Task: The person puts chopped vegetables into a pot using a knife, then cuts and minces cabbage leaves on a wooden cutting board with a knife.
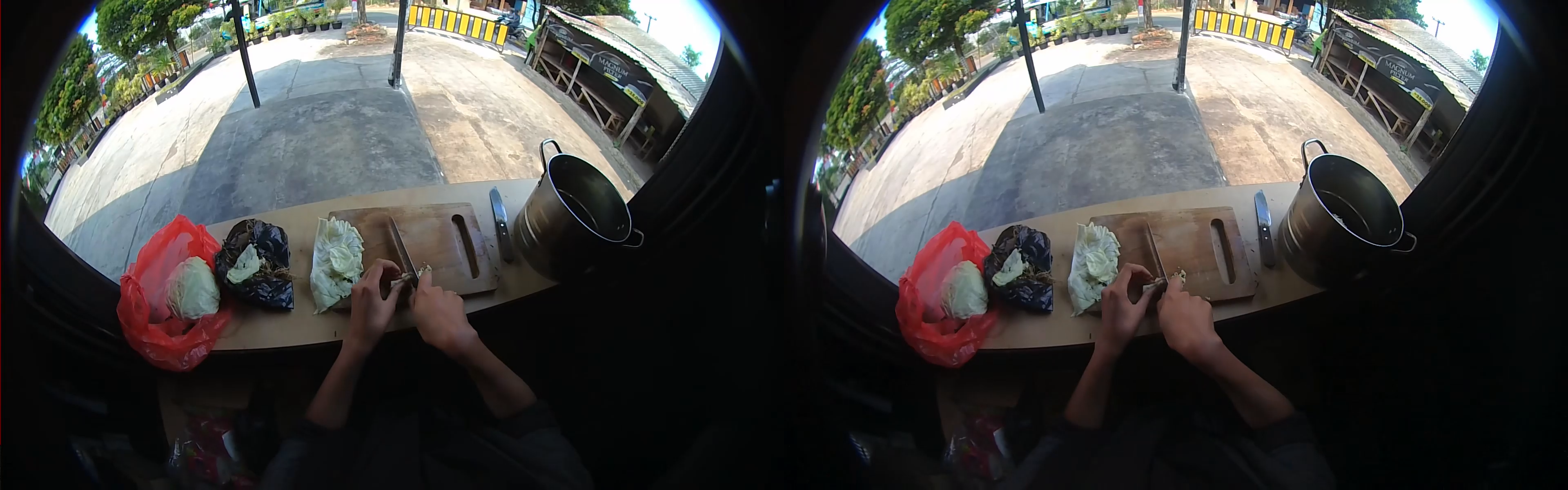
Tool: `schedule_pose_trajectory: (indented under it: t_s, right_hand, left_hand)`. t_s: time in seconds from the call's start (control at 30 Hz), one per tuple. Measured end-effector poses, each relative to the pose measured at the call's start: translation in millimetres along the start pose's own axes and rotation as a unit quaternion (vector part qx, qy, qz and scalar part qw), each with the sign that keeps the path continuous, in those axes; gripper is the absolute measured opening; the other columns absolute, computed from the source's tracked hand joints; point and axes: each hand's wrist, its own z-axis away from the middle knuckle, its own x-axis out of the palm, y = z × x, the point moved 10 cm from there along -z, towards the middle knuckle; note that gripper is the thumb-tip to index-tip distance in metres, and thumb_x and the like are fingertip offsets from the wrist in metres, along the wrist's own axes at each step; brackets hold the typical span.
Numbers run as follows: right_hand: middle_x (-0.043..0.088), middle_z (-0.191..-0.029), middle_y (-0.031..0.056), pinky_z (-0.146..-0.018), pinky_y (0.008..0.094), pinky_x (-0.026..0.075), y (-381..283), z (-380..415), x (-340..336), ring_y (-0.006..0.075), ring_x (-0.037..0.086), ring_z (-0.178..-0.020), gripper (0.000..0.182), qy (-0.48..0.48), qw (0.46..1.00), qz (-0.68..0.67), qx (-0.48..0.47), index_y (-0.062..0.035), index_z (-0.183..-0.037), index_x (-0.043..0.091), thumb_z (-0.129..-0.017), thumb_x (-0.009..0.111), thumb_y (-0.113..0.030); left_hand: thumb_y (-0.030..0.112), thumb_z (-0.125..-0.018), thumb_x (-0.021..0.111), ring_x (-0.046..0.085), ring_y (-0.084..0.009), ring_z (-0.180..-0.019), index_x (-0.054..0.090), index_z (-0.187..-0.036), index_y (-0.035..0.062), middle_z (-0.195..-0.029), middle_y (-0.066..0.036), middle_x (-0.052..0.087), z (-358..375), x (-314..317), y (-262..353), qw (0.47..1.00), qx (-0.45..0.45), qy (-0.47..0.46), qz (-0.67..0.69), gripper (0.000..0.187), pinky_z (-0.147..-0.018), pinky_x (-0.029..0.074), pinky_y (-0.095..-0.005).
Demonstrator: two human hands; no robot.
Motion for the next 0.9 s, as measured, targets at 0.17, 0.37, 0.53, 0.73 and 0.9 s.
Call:
schedule_pose_trajectory:
  t_s: [0.17,0.37,0.53,0.73,0.9]
  right_hand:
    - [0.066,-0.083,0.0271,-0.076,0.0556,0.049,-2.5,8.5,-12.6,0.0466,0.064,-0.083,0.029,-0.023,0.998,0.005,-0.065,0.0028,-0.106,0.044,-0.098,0.044,-0.025]
    - [0.067,-0.081,0.0256,-0.074,0.0535,0.051,-2.6,-14.5,-6.9,0.0446,0.066,-0.081,0.027,0.004,0.999,0.01,-0.052,0.0019,-0.105,0.043,-0.097,0.046,-0.024]
    - [0.066,-0.079,0.0263,-0.072,0.0546,0.05,-8.8,5.4,-4.0,0.0452,0.065,-0.08,0.027,-0.02,0.996,0.032,-0.075,0.0022,-0.103,0.044,-0.097,0.045,-0.024]
    - [0.066,-0.078,0.0255,-0.073,0.0539,0.051,-6.8,-4.6,-10.9,0.045,0.065,-0.079,0.029,0.005,0.997,0.003,-0.075,0.0042,-0.106,0.044,-0.096,0.047,-0.023]
    - [0.067,-0.087,0.0271,-0.073,0.0514,0.053,-14.9,-1.0,-0.4,0.0427,0.067,-0.083,0.023,0.0,0.999,0.025,-0.027,0.0022,-0.101,0.045,-0.095,0.046,-0.019]
  left_hand:
    - [-0.003,-0.08,0.067,0.067,-0.0233,-0.08,0.061,-0.093,0.001,-0.086,-0.011,0.066,1.9,2.4,-4.9,0.998,0.017,-0.007,-0.058,0.015,-0.074,0.052,-0.0332]
    - [-0.001,-0.081,0.067,0.062,-0.0296,-0.082,0.059,-0.092,0.0019,-0.085,-0.013,0.06,4.7,-2.1,5.2,0.993,0.055,0.023,-0.106,0.014,-0.073,0.049,-0.0381]
    - [-0.002,-0.08,0.068,0.062,-0.0294,-0.081,0.059,-0.09,0.0017,-0.085,-0.013,0.06,3.1,-1.7,-5.4,0.997,0.022,0.014,-0.077,0.014,-0.073,0.048,-0.0377]
    - [-0.003,-0.079,0.068,0.062,-0.029,-0.08,0.059,-0.089,0.0014,-0.084,-0.012,0.061,2.6,-2.3,-2.8,0.996,0.035,0.007,-0.077,0.014,-0.073,0.048,-0.0377]
    - [-0.003,-0.079,0.068,0.062,-0.0289,-0.08,0.059,-0.087,0.0015,-0.083,-0.012,0.061,0.8,-2.7,-4.0,0.998,0.018,0.007,-0.068,0.013,-0.072,0.048,-0.038]
